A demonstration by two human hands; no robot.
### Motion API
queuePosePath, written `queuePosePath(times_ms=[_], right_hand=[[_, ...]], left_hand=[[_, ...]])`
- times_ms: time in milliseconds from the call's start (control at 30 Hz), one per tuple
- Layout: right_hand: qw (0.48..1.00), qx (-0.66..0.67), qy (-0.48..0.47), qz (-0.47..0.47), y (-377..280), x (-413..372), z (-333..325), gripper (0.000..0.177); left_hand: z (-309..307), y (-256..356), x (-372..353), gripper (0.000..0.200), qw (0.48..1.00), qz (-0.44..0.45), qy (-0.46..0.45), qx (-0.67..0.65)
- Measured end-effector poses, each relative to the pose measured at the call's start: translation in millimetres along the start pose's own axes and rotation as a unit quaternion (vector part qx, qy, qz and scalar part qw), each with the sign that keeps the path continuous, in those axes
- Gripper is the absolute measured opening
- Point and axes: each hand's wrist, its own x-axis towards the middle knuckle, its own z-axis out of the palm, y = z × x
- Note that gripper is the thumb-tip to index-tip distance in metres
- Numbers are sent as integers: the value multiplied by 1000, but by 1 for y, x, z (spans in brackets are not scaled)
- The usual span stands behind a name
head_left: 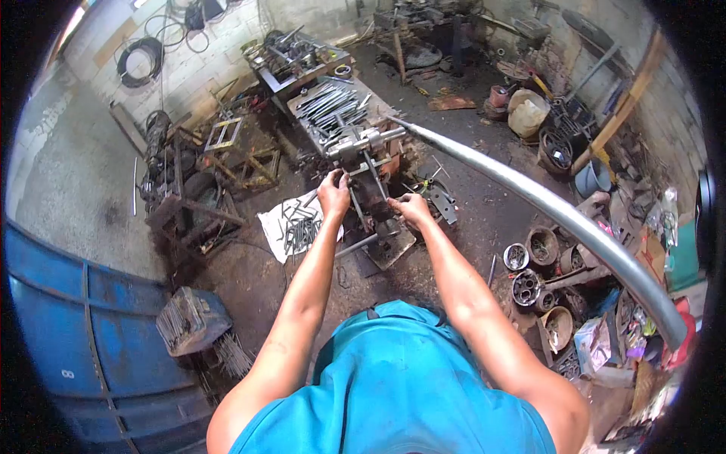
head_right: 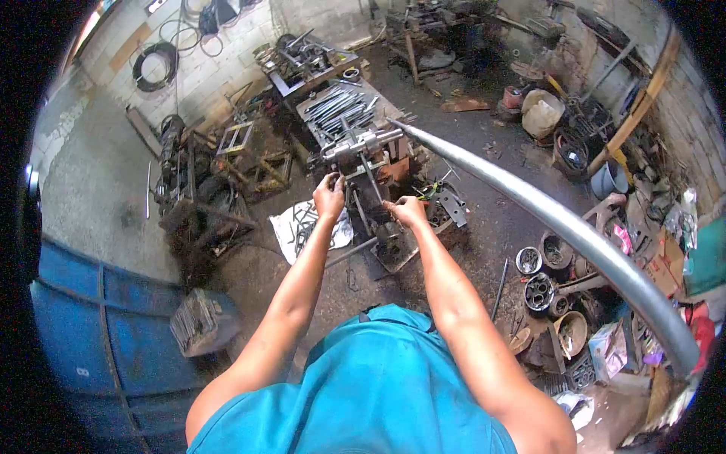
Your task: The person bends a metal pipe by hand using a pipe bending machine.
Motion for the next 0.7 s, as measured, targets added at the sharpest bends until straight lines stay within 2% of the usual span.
queuePosePath(times_ms=[100, 167, 267, 400, 500, 533, 567, 633, 667, 700], right_hand=[[996, -60, 40, -44, 0, -4, 3, 48], [998, -34, 44, -28, -6, -13, 4, 48], [999, -9, 50, -5, -8, -31, 6, 46], [997, -7, 76, -15, -3, -47, 12, 43], [996, -7, 89, -25, 0, -54, 19, 39], [996, 25, 84, -8, 1, -56, 22, 38], [995, 57, 79, 8, 2, -58, 23, 37], [997, 42, 67, 14, 9, -51, 23, 33], [996, 61, 67, 6, 11, -49, 24, 32], [995, 79, 67, -2, 12, -48, 26, 30]], left_hand=[[-8, 4, 3, 30, 1000, -8, -18, -4], [-15, 13, -1, 28, 1000, -15, -10, -18], [-23, 19, -6, 23, 999, 28, 32, -23], [-30, 33, -15, 21, 995, 43, 16, -86], [-23, 27, -22, 20, 994, 70, 0, -87], [-18, 24, -22, 19, 990, 103, 19, -94], [-18, 20, -24, 17, 993, 78, -9, -90], [-26, 38, -20, 20, 997, -54, -8, -63], [-24, 37, -12, 31, 993, -110, 1, -47], [-16, 30, -1, 42, 991, -129, 16, 23]])
